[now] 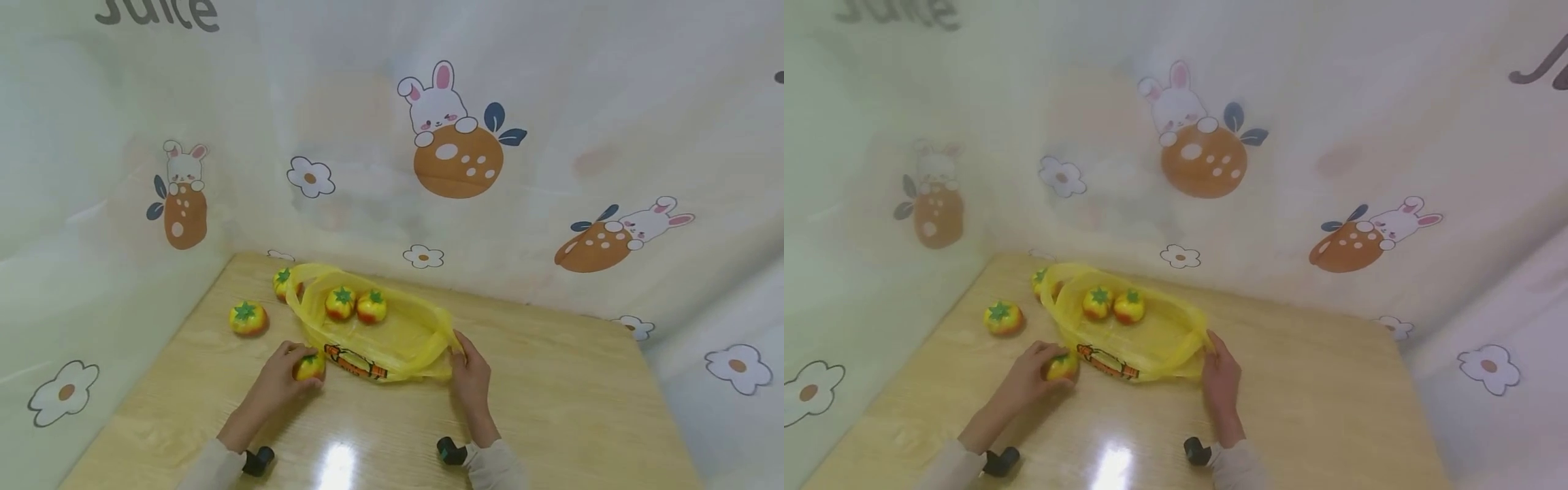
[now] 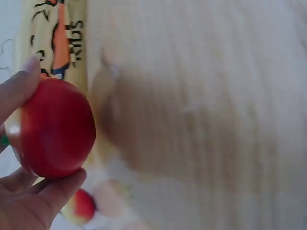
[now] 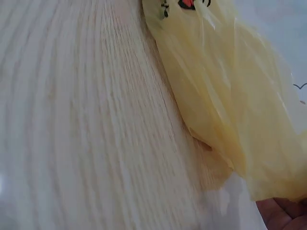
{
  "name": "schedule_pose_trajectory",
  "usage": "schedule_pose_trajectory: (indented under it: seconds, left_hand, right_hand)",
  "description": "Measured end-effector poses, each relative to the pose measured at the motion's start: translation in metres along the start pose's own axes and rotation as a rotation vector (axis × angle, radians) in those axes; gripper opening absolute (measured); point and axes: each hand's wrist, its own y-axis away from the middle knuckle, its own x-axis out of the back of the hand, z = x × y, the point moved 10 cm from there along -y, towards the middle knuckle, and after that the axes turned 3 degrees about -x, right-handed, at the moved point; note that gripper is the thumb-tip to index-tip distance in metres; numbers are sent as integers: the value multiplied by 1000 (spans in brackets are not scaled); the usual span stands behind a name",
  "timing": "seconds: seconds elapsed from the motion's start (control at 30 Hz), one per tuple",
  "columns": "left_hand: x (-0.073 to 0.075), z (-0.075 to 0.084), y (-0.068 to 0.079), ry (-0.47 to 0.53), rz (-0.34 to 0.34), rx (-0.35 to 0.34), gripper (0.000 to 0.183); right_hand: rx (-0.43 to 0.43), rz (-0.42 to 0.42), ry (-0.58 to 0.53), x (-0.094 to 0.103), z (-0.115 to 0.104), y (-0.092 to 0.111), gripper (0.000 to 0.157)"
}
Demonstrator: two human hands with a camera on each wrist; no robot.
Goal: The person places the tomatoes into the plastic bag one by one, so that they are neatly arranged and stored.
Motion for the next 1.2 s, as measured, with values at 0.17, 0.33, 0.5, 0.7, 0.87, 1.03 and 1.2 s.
schedule_pose_trajectory:
  seconds: [0.17,0.33,0.5,0.7,0.87,1.03,1.2]
  left_hand:
    - [17,30,-5,-31,48,-119,57]
    - [38,60,-14,-43,168,-215,59]
    - [34,72,-30,22,161,-230,58]
    - [13,76,-53,81,85,-206,56]
    - [-3,78,-61,96,35,-198,55]
    - [-11,82,-64,104,9,-191,55]
    - [-16,88,-69,95,15,-208,56]
  right_hand:
    - [-2,-14,-73,-8,-2,7,38]
    - [16,-23,-114,-14,-6,10,39]
    - [15,-21,-103,-10,-10,10,39]
    - [16,-13,-88,-4,-10,5,39]
    - [0,-33,-109,-4,-6,4,39]
    - [-15,-40,-116,-3,-3,5,39]
    - [2,-27,-122,-1,-3,8,39]
